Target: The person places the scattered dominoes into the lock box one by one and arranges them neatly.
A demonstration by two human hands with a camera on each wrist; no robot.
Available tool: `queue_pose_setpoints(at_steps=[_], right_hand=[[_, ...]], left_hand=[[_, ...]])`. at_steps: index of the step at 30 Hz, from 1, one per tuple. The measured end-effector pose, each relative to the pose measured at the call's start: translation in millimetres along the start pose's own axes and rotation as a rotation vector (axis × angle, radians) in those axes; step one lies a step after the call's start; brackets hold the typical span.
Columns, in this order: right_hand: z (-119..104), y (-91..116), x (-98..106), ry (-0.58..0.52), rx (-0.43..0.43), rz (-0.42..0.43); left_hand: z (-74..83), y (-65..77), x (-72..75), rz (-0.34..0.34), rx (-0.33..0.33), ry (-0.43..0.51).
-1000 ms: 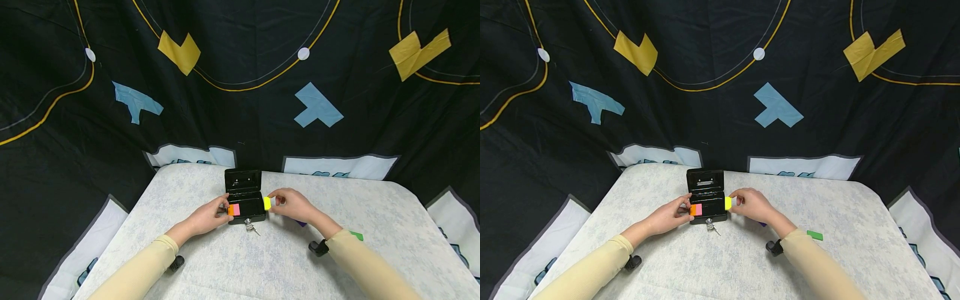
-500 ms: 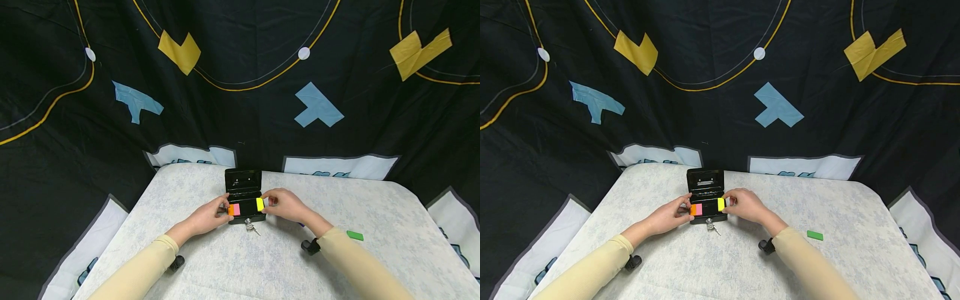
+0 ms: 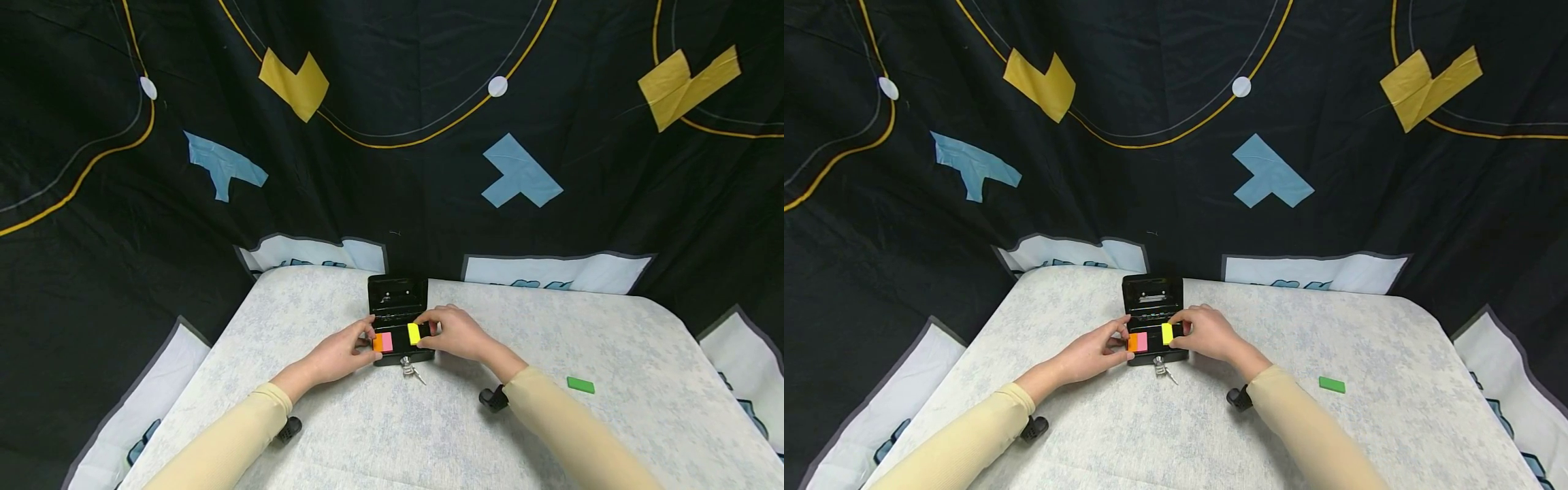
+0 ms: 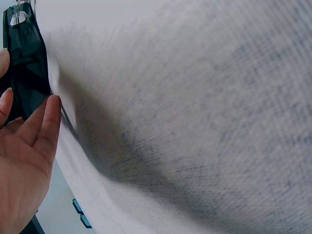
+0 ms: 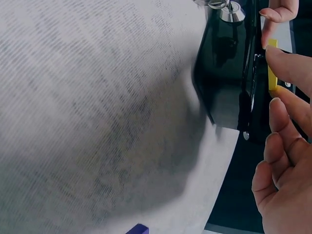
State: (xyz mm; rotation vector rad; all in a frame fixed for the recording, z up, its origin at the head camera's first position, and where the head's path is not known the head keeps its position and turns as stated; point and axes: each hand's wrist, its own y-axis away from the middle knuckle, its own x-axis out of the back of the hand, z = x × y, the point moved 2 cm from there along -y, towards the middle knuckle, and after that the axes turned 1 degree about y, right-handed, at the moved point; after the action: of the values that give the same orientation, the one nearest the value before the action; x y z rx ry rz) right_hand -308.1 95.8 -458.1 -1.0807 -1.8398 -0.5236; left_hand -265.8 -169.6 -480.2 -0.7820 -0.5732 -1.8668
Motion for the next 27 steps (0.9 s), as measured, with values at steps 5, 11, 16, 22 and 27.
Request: queue_pose_setpoints(at_steps=[5,11,16,22,27], right_hand=[[-3,-5,-4,0.021,-0.008,-0.004],[-7,-9,-7,0.030,0.002,-0.007],[-10,-12,-10,0.042,0.012,-0.012],[-10,-18,-16,0.106,0.014,-0.013],[-12,-22,-20,0.159,0.027,-0.019]], left_hand=[[-0.1,0.3,0.1,-0.002,0.000,-0.002],[-0.6,0.2,0.0,-0.005,-0.008,-0.002],[-0.9,-0.7,-0.1,-0.003,-0.003,0.004],[-0.4,0.0,0.6,-0.002,-0.004,0.007],[-0.2,0.6,0.9,-0.005,-0.001,0.011]])
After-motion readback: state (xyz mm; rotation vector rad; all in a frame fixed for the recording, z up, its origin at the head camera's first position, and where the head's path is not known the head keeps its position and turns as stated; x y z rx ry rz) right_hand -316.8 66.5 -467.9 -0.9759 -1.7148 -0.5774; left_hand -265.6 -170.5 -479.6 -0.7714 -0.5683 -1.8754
